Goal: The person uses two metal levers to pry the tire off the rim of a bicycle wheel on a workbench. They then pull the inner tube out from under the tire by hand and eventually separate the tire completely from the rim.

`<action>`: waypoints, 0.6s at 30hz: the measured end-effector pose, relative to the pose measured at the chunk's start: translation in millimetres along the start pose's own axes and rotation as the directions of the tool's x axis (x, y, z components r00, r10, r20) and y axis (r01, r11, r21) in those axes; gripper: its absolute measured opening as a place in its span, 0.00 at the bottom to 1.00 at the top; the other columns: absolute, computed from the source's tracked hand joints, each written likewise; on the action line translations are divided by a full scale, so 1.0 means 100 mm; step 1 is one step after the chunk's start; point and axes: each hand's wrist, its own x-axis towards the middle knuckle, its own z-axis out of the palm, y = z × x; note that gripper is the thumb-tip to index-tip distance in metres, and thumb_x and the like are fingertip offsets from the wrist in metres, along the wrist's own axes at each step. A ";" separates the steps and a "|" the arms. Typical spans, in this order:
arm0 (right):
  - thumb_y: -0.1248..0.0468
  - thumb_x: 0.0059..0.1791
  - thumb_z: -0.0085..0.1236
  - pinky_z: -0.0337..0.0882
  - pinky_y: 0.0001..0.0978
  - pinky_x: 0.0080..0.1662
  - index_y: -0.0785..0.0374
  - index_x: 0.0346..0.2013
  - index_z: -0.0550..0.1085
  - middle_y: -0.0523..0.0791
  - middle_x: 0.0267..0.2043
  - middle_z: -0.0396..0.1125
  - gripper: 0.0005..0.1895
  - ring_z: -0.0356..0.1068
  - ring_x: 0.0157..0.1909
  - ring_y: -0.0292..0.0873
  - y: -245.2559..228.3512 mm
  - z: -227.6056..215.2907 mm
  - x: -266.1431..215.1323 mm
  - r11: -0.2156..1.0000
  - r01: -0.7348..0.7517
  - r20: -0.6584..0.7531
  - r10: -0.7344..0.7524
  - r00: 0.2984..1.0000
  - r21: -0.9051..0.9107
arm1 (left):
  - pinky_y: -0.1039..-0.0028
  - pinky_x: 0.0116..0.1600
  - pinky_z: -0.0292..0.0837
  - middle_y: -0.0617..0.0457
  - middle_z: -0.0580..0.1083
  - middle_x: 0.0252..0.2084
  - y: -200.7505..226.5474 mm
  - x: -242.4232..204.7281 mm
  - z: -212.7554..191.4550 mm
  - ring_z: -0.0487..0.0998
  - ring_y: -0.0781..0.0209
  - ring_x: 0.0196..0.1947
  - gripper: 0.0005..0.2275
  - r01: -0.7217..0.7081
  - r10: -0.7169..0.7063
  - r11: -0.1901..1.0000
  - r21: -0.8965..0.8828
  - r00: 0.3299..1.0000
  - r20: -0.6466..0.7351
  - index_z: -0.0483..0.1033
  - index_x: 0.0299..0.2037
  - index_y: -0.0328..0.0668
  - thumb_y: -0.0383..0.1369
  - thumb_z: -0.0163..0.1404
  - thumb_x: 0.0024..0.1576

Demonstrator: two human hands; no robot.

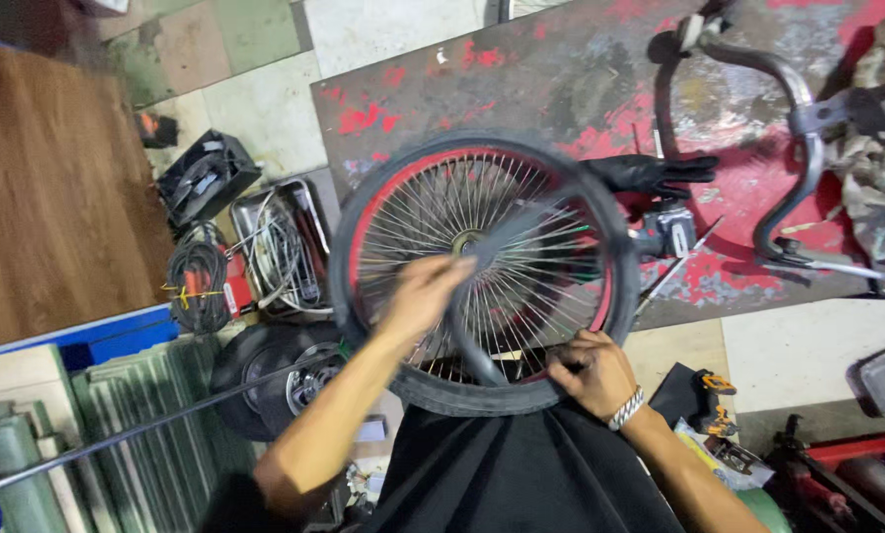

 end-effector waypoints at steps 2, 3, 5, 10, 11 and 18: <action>0.60 0.42 0.65 0.71 0.40 0.46 0.64 0.31 0.83 0.48 0.32 0.76 0.10 0.73 0.38 0.49 0.15 0.12 -0.03 0.997 -0.011 0.017 0.010 1.000 0.074 | 0.75 0.40 0.70 0.63 0.76 0.29 0.03 -0.41 -0.30 0.71 0.73 0.33 0.14 -0.102 0.099 0.981 0.163 0.995 0.021 0.82 0.38 0.38 0.42 0.52 0.64; 0.60 0.42 0.65 0.72 0.40 0.46 0.64 0.31 0.83 0.48 0.34 0.77 0.10 0.74 0.39 0.49 0.21 0.17 0.02 0.994 -0.010 0.023 0.007 1.000 0.111 | 0.72 0.35 0.67 0.62 0.74 0.26 0.05 -0.39 -0.32 0.69 0.69 0.28 0.14 0.022 -0.022 0.986 0.166 1.000 -0.003 0.82 0.38 0.38 0.42 0.53 0.62; 0.58 0.43 0.64 0.74 0.39 0.45 0.64 0.32 0.83 0.48 0.34 0.76 0.12 0.76 0.38 0.47 0.28 0.23 0.00 0.967 -0.242 0.099 0.235 0.967 0.076 | 0.66 0.26 0.62 0.59 0.70 0.21 0.07 -0.61 -0.21 0.67 0.62 0.19 0.14 0.310 -0.304 0.939 0.149 0.950 -0.065 0.82 0.37 0.38 0.42 0.53 0.60; 0.47 0.56 0.46 0.69 0.37 0.51 0.67 0.49 0.76 0.50 0.43 0.74 0.25 0.73 0.46 0.44 0.70 0.37 0.58 0.805 -0.449 0.005 0.486 0.874 0.388 | 0.64 0.36 0.72 0.47 0.77 0.30 0.30 -0.53 0.42 0.78 0.51 0.28 0.16 -0.259 0.203 0.852 0.455 0.965 0.169 0.81 0.39 0.42 0.47 0.58 0.56; 0.44 0.62 0.38 0.64 0.34 0.56 0.68 0.55 0.74 0.50 0.50 0.72 0.30 0.70 0.53 0.42 0.90 0.36 0.84 0.841 -0.355 -0.097 0.427 0.899 0.409 | 0.63 0.39 0.75 0.45 0.78 0.36 0.34 -0.53 0.58 0.81 0.47 0.35 0.17 -0.411 0.344 0.831 0.374 0.909 0.235 0.80 0.42 0.43 0.48 0.58 0.56; 0.45 0.54 0.56 0.67 0.40 0.51 0.70 0.52 0.74 0.54 0.46 0.73 0.29 0.72 0.48 0.48 1.25 0.45 1.60 0.781 -0.490 -0.157 0.579 0.800 0.387 | 0.59 0.43 0.75 0.43 0.80 0.37 0.12 0.07 0.72 0.82 0.46 0.38 0.22 -0.119 0.045 0.848 0.517 0.987 0.153 0.79 0.39 0.43 0.55 0.51 0.55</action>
